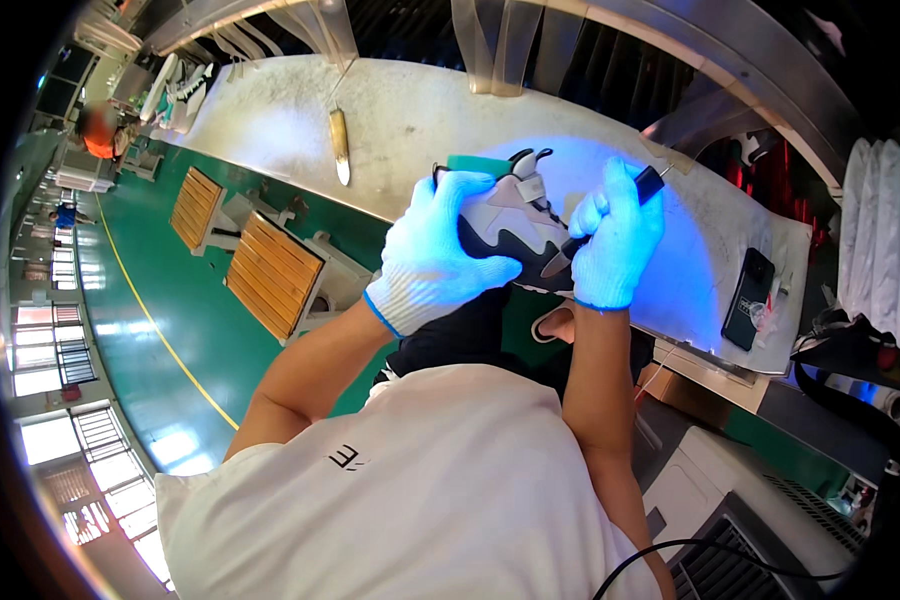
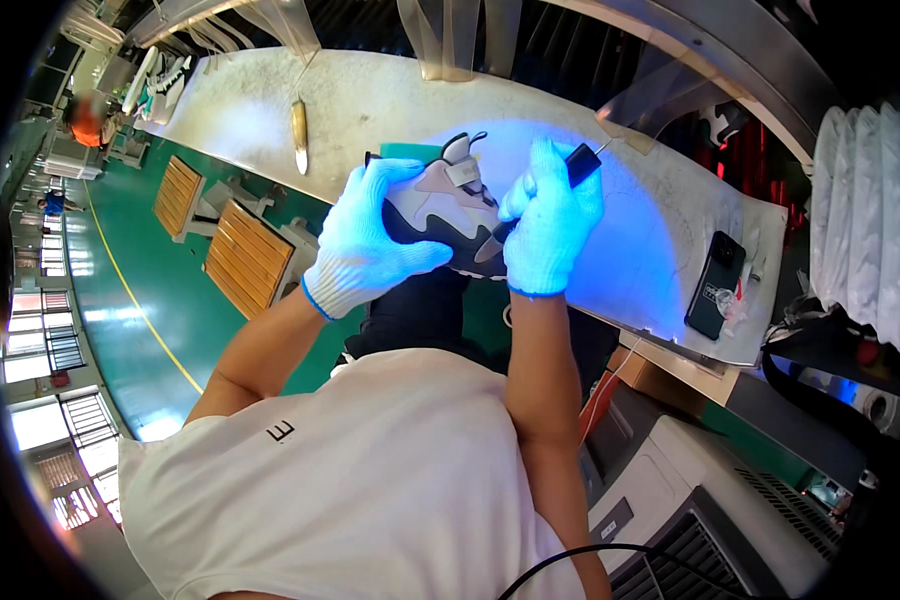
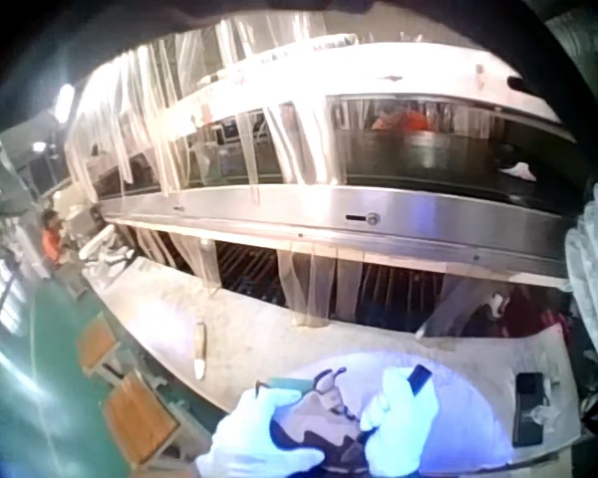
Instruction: The person inserts a black insole into a sneaker and presses it into place. They then use a black cylindrical tool to press and smooth the insole edges and surface, repeating the process on a second shoe. The person handles the shoes and the tool with gloved hands on a factory workbench.
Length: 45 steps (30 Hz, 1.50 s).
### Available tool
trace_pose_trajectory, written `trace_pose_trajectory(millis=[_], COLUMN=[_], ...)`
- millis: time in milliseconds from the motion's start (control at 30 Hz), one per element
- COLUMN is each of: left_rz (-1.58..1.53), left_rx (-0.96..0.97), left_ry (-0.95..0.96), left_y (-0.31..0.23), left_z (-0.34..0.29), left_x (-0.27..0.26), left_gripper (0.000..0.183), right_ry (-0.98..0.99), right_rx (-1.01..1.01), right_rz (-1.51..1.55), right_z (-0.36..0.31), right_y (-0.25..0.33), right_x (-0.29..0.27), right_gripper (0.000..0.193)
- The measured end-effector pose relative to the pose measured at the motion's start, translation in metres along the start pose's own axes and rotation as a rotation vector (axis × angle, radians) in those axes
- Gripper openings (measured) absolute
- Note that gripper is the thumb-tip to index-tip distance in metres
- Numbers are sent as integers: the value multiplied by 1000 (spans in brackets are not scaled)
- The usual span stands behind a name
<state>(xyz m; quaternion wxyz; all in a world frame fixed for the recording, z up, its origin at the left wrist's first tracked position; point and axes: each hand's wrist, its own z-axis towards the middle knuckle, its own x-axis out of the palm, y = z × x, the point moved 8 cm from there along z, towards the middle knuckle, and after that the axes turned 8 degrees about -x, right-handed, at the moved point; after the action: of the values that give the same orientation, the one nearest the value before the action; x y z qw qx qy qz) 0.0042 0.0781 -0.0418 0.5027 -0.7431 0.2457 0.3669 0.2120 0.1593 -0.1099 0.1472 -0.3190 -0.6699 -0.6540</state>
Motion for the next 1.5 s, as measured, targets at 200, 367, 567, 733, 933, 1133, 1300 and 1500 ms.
trace_pose_trajectory(millis=[200, 367, 567, 733, 933, 1133, 1300, 1500], left_rz=[-234, -532, 99, 336, -128, 73, 286, 217], left_rx=[151, 27, 660, 695, 954, 677, 724, 736], left_ry=[36, 353, 174, 365, 137, 88, 239, 167], left_y=[24, 94, -40, -98, -82, 48, -2, -64], left_z=[31, 106, 51, 39, 9, 81, 51, 42], left_x=[8, 45, 12, 84, -24, 41, 35, 65], left_gripper=[85, 84, 98, 74, 75, 73, 119, 144], right_ry=[-212, -129, -126, -67, 398, 405, 364, 365], right_rx=[-60, -62, -129, 34, 168, 106, 149, 165], right_rz=[6, 90, -213, -463, -375, -804, -912, -882], right_z=[23, 37, 4, 11, 39, 28, 42, 47], right_y=[-13, 11, 5, 0, 26, 40, 37, 29], right_x=[-7, -84, -157, -128, -101, -55, -52, -60], right_gripper=[17, 31, 11, 18, 42, 23, 28, 28])
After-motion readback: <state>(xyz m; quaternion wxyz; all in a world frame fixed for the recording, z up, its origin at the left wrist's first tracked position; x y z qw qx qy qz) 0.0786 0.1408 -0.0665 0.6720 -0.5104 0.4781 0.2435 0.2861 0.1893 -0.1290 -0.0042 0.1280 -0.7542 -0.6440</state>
